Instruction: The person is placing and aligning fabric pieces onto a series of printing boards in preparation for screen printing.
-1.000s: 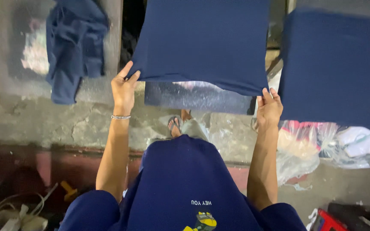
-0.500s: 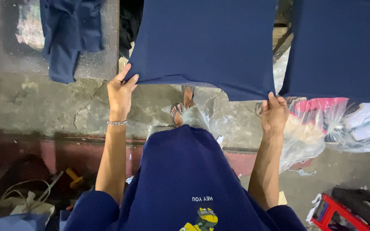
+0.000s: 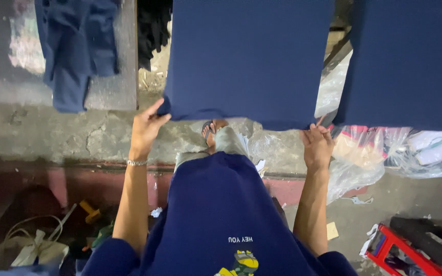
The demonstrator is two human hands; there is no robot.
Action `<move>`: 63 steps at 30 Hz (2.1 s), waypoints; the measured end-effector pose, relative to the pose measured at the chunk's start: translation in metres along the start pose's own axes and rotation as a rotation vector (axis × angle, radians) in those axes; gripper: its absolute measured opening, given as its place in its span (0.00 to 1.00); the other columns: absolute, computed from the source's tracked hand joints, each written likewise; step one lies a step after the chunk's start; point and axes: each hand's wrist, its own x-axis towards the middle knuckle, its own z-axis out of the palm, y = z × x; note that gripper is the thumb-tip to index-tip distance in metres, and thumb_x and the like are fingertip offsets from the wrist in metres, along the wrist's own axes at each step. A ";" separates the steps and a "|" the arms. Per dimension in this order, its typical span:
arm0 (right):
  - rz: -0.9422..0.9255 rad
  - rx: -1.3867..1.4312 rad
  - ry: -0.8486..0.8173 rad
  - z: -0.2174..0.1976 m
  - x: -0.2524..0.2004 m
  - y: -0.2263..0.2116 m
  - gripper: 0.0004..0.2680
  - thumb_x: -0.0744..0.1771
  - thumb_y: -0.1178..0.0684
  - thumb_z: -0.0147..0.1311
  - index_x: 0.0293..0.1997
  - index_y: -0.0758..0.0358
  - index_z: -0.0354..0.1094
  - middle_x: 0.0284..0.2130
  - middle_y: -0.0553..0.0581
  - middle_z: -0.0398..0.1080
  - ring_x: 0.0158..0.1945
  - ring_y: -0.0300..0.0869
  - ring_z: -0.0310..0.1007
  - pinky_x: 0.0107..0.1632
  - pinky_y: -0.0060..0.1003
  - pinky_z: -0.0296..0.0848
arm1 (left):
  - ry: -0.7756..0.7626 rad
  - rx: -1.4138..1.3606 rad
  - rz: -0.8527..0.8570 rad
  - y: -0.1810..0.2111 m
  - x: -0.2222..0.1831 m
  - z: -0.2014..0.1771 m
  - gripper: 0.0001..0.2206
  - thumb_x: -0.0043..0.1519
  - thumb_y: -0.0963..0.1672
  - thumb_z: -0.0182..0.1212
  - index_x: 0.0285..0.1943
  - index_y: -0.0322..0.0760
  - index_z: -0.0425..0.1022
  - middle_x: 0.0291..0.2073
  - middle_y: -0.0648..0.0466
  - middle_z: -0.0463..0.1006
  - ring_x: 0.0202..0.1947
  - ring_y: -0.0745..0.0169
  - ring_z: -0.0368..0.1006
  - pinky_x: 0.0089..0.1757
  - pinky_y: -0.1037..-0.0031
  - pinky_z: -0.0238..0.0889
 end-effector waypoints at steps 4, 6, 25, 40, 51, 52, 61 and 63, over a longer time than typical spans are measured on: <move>-0.155 -0.364 -0.047 0.046 0.035 -0.030 0.15 0.70 0.39 0.58 0.54 0.59 0.66 0.42 0.61 0.68 0.47 0.47 0.74 0.55 0.49 0.77 | -0.038 -0.134 -0.051 0.065 0.016 0.015 0.23 0.63 0.45 0.68 0.67 0.36 0.73 0.62 0.26 0.69 0.63 0.37 0.68 0.59 0.52 0.63; -0.166 -0.532 -0.077 0.092 0.039 -0.064 0.23 0.70 0.30 0.55 0.62 0.59 0.68 0.49 0.69 0.70 0.50 0.50 0.72 0.54 0.52 0.73 | -0.041 -0.157 -0.067 0.102 0.037 0.036 0.24 0.66 0.50 0.66 0.69 0.35 0.71 0.64 0.29 0.68 0.67 0.35 0.63 0.62 0.48 0.58; -0.603 -0.380 -0.083 0.245 0.307 -0.128 0.07 0.68 0.51 0.65 0.31 0.57 0.77 0.25 0.41 0.71 0.33 0.28 0.67 0.40 0.27 0.71 | 0.383 0.206 0.347 0.085 0.356 0.119 0.17 0.65 0.51 0.60 0.28 0.43 0.62 0.22 0.56 0.67 0.27 0.61 0.61 0.34 0.64 0.59; -0.908 -0.452 -0.025 0.316 0.031 -0.108 0.06 0.71 0.56 0.51 0.40 0.58 0.75 0.31 0.51 0.75 0.34 0.35 0.76 0.32 0.27 0.74 | 0.781 0.634 0.601 0.104 0.331 -0.126 0.11 0.56 0.48 0.76 0.40 0.47 0.77 0.40 0.52 0.73 0.36 0.42 0.70 0.39 0.55 0.65; 0.278 -0.074 -0.903 0.530 -0.288 0.151 0.30 0.69 0.29 0.44 0.64 0.72 0.64 0.53 0.75 0.72 0.54 0.61 0.76 0.54 0.57 0.76 | 0.228 -0.093 0.224 0.127 0.171 -0.237 0.12 0.59 0.49 0.71 0.31 0.41 0.75 0.25 0.51 0.78 0.30 0.61 0.74 0.36 0.68 0.69; 0.337 0.072 -0.825 0.536 -0.289 0.175 0.25 0.68 0.30 0.49 0.57 0.65 0.69 0.46 0.66 0.75 0.48 0.55 0.79 0.52 0.51 0.78 | 0.121 -0.162 0.131 0.111 0.157 -0.247 0.13 0.58 0.49 0.73 0.30 0.41 0.75 0.23 0.53 0.76 0.28 0.62 0.73 0.33 0.71 0.69; 0.025 -0.260 -0.385 0.518 -0.384 0.192 0.12 0.67 0.47 0.65 0.48 0.64 0.77 0.32 0.58 0.76 0.34 0.40 0.75 0.36 0.39 0.73 | -0.038 -0.277 -0.072 0.074 0.127 -0.299 0.21 0.56 0.51 0.75 0.47 0.34 0.72 0.39 0.47 0.77 0.42 0.60 0.73 0.46 0.68 0.67; -0.048 -0.436 -0.412 0.512 -0.412 0.175 0.10 0.67 0.44 0.63 0.41 0.60 0.81 0.29 0.55 0.75 0.33 0.38 0.72 0.36 0.41 0.71 | -0.069 -0.263 -0.005 0.075 0.151 -0.286 0.28 0.56 0.53 0.77 0.55 0.33 0.71 0.46 0.44 0.78 0.47 0.57 0.76 0.51 0.67 0.68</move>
